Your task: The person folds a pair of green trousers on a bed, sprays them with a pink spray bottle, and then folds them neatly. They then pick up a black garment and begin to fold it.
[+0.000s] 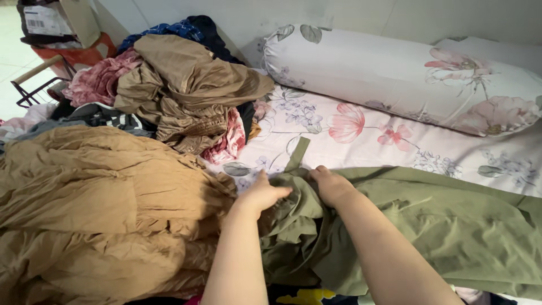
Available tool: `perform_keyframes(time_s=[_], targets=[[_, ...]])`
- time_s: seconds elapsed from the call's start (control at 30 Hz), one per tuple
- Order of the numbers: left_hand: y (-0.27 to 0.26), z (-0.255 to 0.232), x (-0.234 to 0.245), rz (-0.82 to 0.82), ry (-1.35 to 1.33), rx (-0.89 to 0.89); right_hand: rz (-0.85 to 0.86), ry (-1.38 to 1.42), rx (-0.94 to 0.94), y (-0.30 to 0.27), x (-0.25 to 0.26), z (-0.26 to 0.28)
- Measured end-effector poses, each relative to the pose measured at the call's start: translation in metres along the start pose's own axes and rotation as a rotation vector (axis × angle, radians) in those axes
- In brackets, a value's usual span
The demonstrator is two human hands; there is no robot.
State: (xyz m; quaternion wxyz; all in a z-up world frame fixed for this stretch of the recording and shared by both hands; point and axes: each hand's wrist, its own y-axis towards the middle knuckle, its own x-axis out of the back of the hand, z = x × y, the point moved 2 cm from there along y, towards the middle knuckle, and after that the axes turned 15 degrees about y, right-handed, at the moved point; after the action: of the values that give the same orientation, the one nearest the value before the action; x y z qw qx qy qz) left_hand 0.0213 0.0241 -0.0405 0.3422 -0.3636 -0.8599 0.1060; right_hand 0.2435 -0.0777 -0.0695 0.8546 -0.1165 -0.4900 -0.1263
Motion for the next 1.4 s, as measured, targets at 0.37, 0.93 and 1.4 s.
perform_keyframes(time_s=[0.37, 0.93, 1.4], targets=[[0.035, 0.021, 0.006, -0.355, -0.947, -0.125, -0.086, 0.095, -0.076, 0.011, 0.028, 0.009], [0.045, 0.031, 0.006, -0.575, 0.031, -0.210, -0.505, -0.187, 0.146, -0.043, 0.013, 0.062], [0.000, -0.030, 0.033, -1.113, 0.383, -0.449, -0.568, 0.170, 0.269, 0.014, 0.032, 0.015]])
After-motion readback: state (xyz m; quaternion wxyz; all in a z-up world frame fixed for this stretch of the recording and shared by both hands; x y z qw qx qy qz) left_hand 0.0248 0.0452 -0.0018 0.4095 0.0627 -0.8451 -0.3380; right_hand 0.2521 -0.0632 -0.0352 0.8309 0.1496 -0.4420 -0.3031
